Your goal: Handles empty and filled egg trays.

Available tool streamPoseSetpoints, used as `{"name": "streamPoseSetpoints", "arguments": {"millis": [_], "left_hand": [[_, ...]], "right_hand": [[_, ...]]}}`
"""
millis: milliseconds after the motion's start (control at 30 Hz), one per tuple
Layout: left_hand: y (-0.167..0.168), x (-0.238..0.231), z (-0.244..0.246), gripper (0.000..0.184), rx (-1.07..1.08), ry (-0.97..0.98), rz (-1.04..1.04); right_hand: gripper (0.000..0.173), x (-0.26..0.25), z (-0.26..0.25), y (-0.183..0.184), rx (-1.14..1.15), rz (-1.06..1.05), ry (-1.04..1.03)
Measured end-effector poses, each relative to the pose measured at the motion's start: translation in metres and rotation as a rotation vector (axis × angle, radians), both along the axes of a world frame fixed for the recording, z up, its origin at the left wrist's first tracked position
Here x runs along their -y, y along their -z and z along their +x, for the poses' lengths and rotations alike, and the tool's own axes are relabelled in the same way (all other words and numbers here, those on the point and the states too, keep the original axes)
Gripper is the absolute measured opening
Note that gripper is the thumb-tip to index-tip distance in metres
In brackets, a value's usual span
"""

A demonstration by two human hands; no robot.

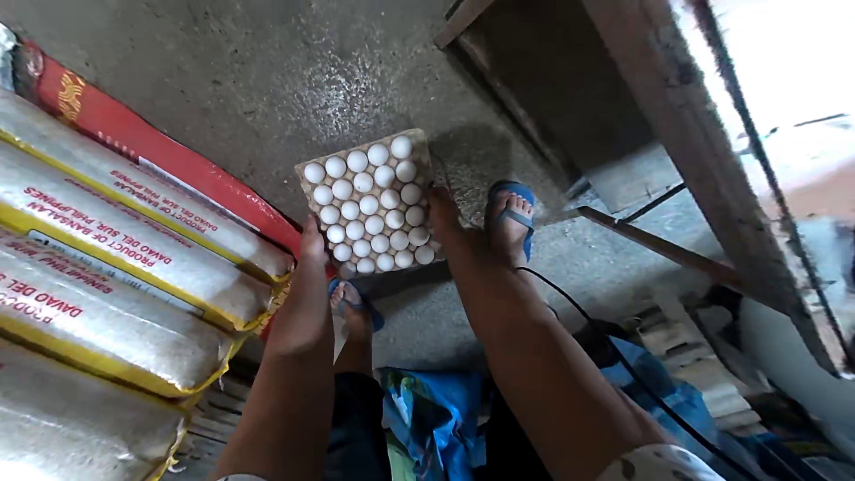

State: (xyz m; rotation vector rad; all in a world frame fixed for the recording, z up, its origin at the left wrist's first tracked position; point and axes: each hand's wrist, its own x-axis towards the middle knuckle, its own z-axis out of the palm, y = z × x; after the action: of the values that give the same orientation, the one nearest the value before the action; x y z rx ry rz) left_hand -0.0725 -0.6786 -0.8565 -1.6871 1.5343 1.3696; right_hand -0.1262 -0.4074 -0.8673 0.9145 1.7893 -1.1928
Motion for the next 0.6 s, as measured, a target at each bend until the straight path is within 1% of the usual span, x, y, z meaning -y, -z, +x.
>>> {"name": "streamPoseSetpoints", "arguments": {"millis": [67, 167, 300, 400, 500, 600], "left_hand": [[-0.004, -0.003, 0.009, 0.063, -0.034, -0.108, 0.027], [-0.011, -0.005, 0.021, 0.053, -0.037, -0.165, -0.014], [-0.022, -0.005, 0.024, 0.045, -0.096, -0.239, -0.051], [-0.021, 0.004, 0.031, 0.041, -0.128, -0.204, -0.070], [-0.020, 0.010, 0.034, 0.044, -0.140, -0.162, -0.065], [-0.023, 0.010, 0.032, 0.045, -0.136, -0.152, -0.100]], "right_hand": [[0.041, 0.006, 0.004, -0.020, -0.027, 0.046, -0.023], [0.041, 0.014, 0.012, -0.051, -0.044, 0.097, -0.074], [0.041, 0.024, 0.026, -0.091, -0.057, 0.024, -0.050], [0.043, 0.034, 0.038, -0.102, -0.036, -0.007, -0.022], [0.036, 0.041, 0.040, -0.114, -0.080, 0.017, 0.002], [0.035, 0.043, 0.039, -0.125, -0.074, 0.024, -0.055]]}}
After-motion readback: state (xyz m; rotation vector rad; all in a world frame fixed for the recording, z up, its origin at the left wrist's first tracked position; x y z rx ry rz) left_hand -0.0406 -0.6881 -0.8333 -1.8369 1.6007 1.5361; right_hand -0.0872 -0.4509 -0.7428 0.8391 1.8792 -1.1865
